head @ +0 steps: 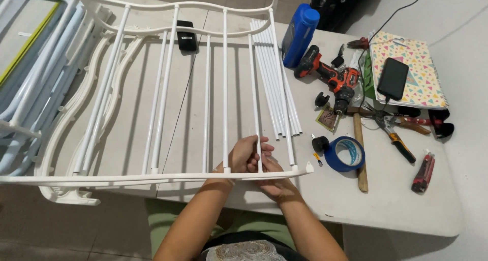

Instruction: The person assembles a white metal rack by inserting white plastic rods into the frame slots. They align the rods and push them into place, then lift and reposition the frame to continue the assembly.

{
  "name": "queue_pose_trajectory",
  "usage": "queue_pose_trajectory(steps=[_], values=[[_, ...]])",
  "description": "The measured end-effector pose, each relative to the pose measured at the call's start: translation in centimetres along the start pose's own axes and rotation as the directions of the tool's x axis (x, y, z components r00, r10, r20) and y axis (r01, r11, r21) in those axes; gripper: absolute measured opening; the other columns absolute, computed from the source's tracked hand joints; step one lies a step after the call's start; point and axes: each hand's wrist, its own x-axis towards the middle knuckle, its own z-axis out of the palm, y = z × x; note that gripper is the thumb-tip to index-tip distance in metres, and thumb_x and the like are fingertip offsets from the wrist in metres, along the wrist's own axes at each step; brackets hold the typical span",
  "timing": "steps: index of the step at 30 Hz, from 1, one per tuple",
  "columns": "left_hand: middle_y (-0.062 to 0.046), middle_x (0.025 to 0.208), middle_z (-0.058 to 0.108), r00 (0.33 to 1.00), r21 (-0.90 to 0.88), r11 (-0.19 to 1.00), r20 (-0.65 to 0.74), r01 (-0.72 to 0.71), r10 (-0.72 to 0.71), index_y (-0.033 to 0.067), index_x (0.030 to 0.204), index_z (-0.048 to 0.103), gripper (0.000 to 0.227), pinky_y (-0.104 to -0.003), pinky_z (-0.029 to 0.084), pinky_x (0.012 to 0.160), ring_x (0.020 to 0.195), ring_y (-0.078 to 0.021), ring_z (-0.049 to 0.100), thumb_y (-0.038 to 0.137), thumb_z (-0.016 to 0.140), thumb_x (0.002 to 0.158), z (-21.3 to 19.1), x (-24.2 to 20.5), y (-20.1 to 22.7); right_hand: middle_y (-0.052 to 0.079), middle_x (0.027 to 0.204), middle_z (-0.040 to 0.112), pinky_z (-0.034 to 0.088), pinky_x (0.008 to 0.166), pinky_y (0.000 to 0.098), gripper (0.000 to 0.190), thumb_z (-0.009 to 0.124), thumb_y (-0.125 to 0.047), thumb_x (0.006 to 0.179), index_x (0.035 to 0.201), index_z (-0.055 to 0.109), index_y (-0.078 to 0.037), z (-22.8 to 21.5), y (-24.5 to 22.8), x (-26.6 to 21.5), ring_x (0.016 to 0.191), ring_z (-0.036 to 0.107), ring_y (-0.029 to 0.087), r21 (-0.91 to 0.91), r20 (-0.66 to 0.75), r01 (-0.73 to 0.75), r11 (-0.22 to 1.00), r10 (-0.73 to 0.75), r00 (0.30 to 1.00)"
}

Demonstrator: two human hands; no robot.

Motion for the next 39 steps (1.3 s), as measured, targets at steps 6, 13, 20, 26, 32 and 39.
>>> queue_pose_trajectory(steps=[6, 13, 20, 26, 32, 39], values=[[-0.007, 0.072, 0.057, 0.975, 0.035, 0.976, -0.047, -0.214, 0.215, 0.0052, 0.112, 0.066, 0.034, -0.021, 0.052, 0.046, 0.058, -0.0132, 0.053, 0.026, 0.039, 0.109, 0.0, 0.7, -1.0, -0.007, 0.063, 0.039, 0.035, 0.045, 0.0143, 0.008, 0.055, -0.018, 0.107, 0.102, 0.059, -0.013, 4.3, 1.5, -1.6, 0.049, 0.04, 0.004, 0.404, 0.147, -0.079, 0.911, 0.021, 0.989], [-0.007, 0.062, 0.061, 0.927, 0.145, 0.933, -0.139, -0.33, 0.349, 0.0077, 0.094, 0.065, 0.036, -0.029, 0.051, 0.037, 0.045, -0.0189, 0.062, 0.031, 0.043, 0.108, -0.5, 7.4, -4.8, -0.013, 0.058, 0.028, 0.028, 0.039, 0.0101, 0.019, 0.058, -0.019, 0.105, 0.086, 0.061, -0.023, 3.5, 1.4, -1.7, 0.044, 0.033, 0.003, 0.43, 0.086, -0.061, 0.901, 0.026, 0.996], [-0.008, 0.062, 0.062, 0.914, 0.28, 0.901, -0.142, -0.33, 0.379, 0.0053, 0.09, 0.06, 0.04, -0.032, 0.055, 0.04, 0.053, -0.024, 0.07, 0.032, 0.037, 0.109, 1.7, 4.5, -1.8, -0.008, 0.053, 0.039, 0.036, 0.036, 0.0087, 0.02, 0.059, -0.025, 0.104, 0.085, 0.061, -0.029, 4.4, 0.0, -2.1, 0.04, 0.04, 0.003, 0.361, 0.031, -0.001, 0.933, -0.011, 0.999], [-0.007, 0.063, 0.056, 0.949, 0.186, 0.946, -0.12, -0.266, 0.291, 0.0054, 0.093, 0.056, 0.043, -0.033, 0.052, 0.036, 0.058, -0.0259, 0.07, 0.036, 0.031, 0.111, 0.7, 3.3, -0.3, 0.003, 0.086, 0.073, 0.059, 0.065, 0.0252, 0.025, 0.061, -0.043, 0.099, 0.1, 0.072, -0.02, 9.1, 2.3, -5.6, 0.068, 0.067, 0.015, 0.292, -0.185, 0.1, 0.951, -0.046, 0.982], [-0.001, 0.063, 0.04, 0.993, -0.239, 0.971, -0.117, -0.022, -0.007, 0.0144, 0.088, 0.041, 0.035, -0.025, 0.026, 0.04, 0.049, -0.0131, 0.031, 0.04, 0.032, 0.111, 1.0, 3.8, 0.6, 0.014, 0.11, 0.059, 0.045, 0.093, 0.0421, 0.093, 0.026, -0.088, 0.084, 0.132, 0.054, -0.014, 7.2, 6.2, -5.4, 0.104, 0.056, 0.028, 0.081, -0.193, 0.431, 0.899, -0.41, 0.891], [0.001, 0.061, 0.048, 0.917, 0.227, 0.94, -0.253, -0.255, 0.31, 0.0122, 0.087, 0.053, 0.04, -0.026, 0.046, 0.038, 0.045, -0.0115, 0.05, 0.037, 0.032, 0.11, 0.2, 5.2, -0.9, 0.006, 0.098, 0.058, 0.051, 0.094, 0.037, 0.054, 0.038, -0.06, 0.108, 0.1, 0.059, -0.011, 5.5, 7.0, -2.6, 0.094, 0.058, 0.026, -0.132, -0.408, 0.335, 0.933, -0.359, 0.84]])
